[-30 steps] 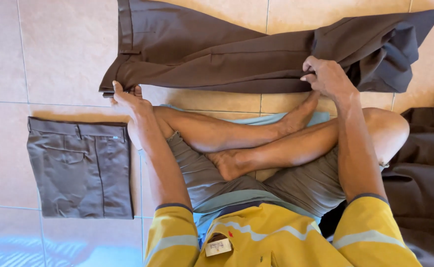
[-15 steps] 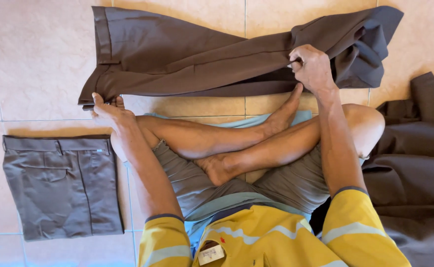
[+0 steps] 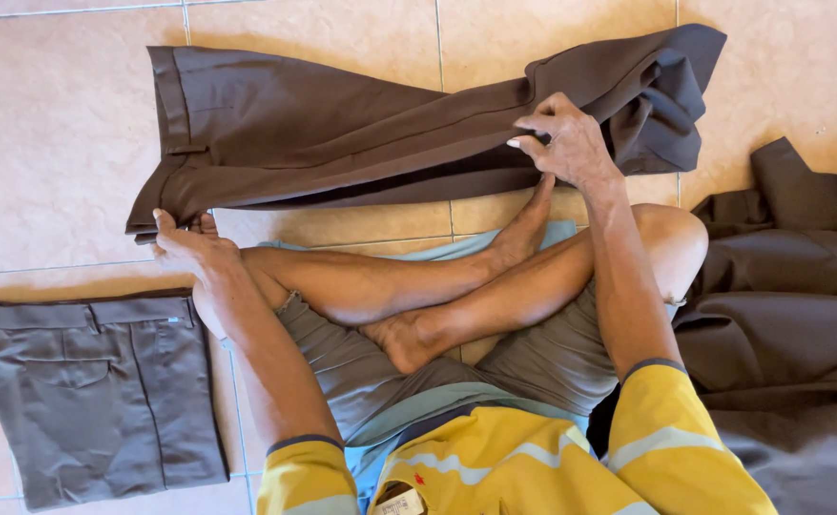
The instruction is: Folding brown trousers on a tiled floor and stacking them neatly.
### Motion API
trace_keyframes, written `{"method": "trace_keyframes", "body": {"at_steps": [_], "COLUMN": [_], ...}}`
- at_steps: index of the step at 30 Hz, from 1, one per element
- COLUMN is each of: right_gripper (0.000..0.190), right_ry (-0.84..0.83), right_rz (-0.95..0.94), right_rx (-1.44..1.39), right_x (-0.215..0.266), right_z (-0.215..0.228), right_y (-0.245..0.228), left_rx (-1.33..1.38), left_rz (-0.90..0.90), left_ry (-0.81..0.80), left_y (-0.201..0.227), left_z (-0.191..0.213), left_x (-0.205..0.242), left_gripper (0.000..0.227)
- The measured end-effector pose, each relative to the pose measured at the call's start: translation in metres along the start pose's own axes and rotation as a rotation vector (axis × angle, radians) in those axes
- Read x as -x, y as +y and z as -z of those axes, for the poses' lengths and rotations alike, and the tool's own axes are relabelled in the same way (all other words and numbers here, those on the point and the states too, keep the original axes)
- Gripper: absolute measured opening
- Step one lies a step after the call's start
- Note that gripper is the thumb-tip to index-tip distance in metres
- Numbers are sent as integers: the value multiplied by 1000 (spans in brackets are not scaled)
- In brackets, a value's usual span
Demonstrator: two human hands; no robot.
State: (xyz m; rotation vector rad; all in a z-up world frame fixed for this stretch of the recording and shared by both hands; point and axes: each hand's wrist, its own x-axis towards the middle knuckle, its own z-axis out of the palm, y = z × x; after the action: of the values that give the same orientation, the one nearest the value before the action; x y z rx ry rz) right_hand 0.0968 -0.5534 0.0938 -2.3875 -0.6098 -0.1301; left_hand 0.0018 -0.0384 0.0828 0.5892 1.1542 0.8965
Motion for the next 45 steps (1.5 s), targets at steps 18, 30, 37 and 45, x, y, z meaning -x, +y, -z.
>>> {"method": "trace_keyframes", "body": {"at_steps": [18, 30, 37, 45], "right_gripper": [39, 18, 17, 7], "right_ry": [-17, 128, 68, 124], "right_rz": [472, 839, 851, 701], "right_rx": [316, 386, 472, 338], "right_x": [-6, 3, 6, 1], "right_z": [-89, -102, -102, -94], "right_y": [-56, -87, -84, -71], "left_rx": [-102, -47, -22, 13], "left_rz": [-5, -210, -163, -230], "left_ry": [26, -2, 41, 86], "left_y": [-24, -42, -21, -21], "left_z": [12, 17, 1, 0], "left_x": [-42, -67, -36, -25], "left_gripper": [47, 46, 54, 49]}}
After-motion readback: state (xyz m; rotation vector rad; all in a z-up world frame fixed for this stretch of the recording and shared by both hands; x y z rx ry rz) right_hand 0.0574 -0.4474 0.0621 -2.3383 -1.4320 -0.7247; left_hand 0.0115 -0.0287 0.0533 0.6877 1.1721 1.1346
